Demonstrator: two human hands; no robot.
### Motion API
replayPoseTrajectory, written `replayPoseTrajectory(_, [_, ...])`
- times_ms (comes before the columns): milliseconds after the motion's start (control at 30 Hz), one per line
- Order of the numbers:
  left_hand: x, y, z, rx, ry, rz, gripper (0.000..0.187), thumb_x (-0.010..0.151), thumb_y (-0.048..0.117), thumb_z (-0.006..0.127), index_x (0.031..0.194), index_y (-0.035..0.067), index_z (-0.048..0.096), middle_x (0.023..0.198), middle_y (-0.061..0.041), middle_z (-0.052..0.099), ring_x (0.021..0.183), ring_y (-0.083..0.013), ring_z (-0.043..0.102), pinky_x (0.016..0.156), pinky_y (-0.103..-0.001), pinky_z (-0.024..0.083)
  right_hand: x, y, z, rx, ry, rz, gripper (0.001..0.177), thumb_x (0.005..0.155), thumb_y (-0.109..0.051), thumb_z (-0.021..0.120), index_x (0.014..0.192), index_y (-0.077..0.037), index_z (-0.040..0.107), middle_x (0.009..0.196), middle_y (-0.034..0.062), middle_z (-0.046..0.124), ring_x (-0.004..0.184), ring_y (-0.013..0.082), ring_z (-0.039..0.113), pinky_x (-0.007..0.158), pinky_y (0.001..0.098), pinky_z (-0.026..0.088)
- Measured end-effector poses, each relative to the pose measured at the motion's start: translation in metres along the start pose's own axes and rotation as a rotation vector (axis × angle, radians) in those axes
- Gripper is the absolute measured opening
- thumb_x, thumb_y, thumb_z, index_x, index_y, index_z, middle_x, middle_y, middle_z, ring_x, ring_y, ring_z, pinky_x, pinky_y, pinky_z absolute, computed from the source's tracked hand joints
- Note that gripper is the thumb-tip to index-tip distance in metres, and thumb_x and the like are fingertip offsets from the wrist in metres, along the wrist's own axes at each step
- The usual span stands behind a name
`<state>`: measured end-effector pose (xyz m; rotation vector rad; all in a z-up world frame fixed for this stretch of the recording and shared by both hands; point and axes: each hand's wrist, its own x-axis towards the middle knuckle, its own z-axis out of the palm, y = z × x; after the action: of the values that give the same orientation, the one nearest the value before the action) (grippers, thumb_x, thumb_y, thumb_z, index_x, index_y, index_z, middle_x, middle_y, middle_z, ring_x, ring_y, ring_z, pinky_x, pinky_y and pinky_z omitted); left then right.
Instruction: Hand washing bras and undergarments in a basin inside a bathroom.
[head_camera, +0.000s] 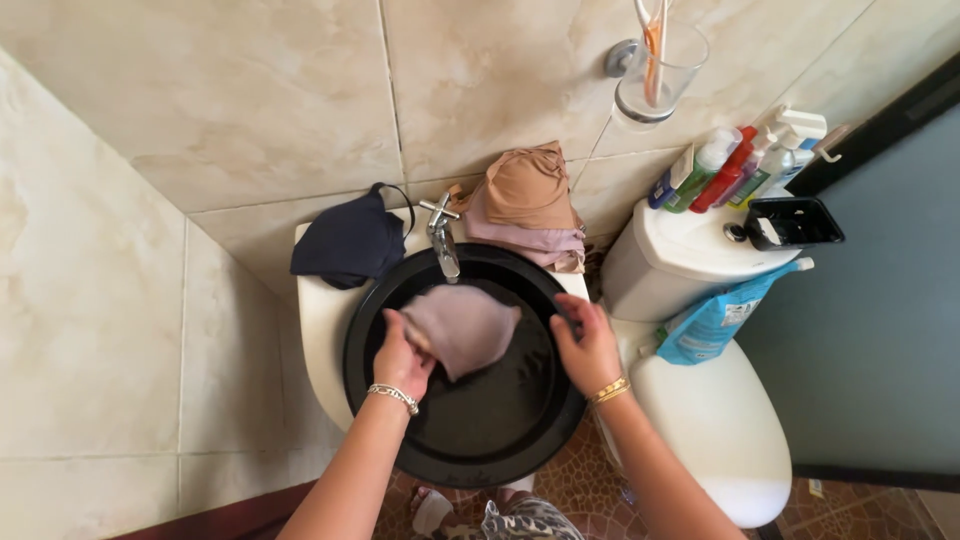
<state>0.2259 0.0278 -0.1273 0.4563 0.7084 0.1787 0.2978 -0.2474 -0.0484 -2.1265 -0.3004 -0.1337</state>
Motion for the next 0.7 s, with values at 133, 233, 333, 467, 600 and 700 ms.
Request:
replayPoseTrajectory(133, [-0.012,0.004,0.01,0.519,0.081,-0.222,0.088,0.089,0.053,0.055,0.164,0.034,0.013,0.168,-0.009,0.026,0.154,-0.0342,0.021,0.121,-0.065,0.006,-0.007,0.009,0.029,-0.071,-0.077,-0.003,0.037,0.087,-0.022,0.072,0.122,-0.013,0.068,0.114,0.0104,0.072,0.098,0.0242,0.069,0.082,0.0352,0.056])
replayPoseTrajectory(233, [-0.021,-0.001,0.001,0.52,0.088,-0.233,0.099,0.088,0.051,0.062,0.164,0.039,0.001,0.172,-0.011,0.016,0.157,-0.0394,0.01,0.121,-0.066,0.001,0.003,0.039,0.062,-0.12,-0.236,0.019,0.048,0.084,-0.026,0.077,0.129,-0.013,0.066,0.115,0.0085,0.069,0.096,0.0226,0.068,0.085,0.033,0.055])
replayPoseTrajectory(333, [-0.013,-0.01,-0.014,0.457,0.113,-0.171,0.101,0.083,0.053,0.067,0.164,0.034,0.011,0.171,-0.006,0.024,0.155,-0.036,0.019,0.12,-0.065,0.012,0.032,0.058,0.104,0.323,-0.351,0.68,0.059,0.088,-0.041,0.075,0.136,-0.013,0.057,0.116,-0.0007,0.068,0.102,0.0133,0.064,0.079,0.0334,0.054])
replayPoseTrajectory(467, [-0.028,-0.007,0.018,0.396,0.114,-0.152,0.102,0.076,0.047,0.072,0.162,0.037,0.016,0.165,-0.001,0.033,0.146,-0.0363,0.038,0.117,-0.062,0.025,0.059,0.077,0.14,0.393,-0.33,0.64,0.078,0.071,-0.035,0.091,0.133,-0.001,0.057,0.106,0.0108,0.07,0.081,0.0173,0.066,0.067,0.0307,0.055])
replayPoseTrajectory(600, [0.008,-0.023,0.027,0.491,0.289,-0.025,0.1,0.074,0.032,0.081,0.157,0.03,0.026,0.153,-0.005,0.049,0.133,-0.034,0.054,0.105,-0.062,0.041,0.075,0.081,0.141,0.326,-0.546,0.609,0.075,0.065,-0.033,0.094,0.126,0.004,0.069,0.101,0.0089,0.077,0.076,0.0142,0.071,0.065,0.0265,0.056])
replayPoseTrajectory(700, [0.067,-0.05,-0.006,0.497,0.282,0.184,0.096,0.069,0.016,0.089,0.148,0.021,0.034,0.139,-0.011,0.058,0.123,-0.0319,0.063,0.092,-0.057,0.059,0.08,0.094,0.147,0.327,-0.6,0.549,0.054,0.07,-0.02,0.093,0.115,-0.001,0.072,0.096,0.0066,0.074,0.075,0.0162,0.068,0.064,0.0299,0.054])
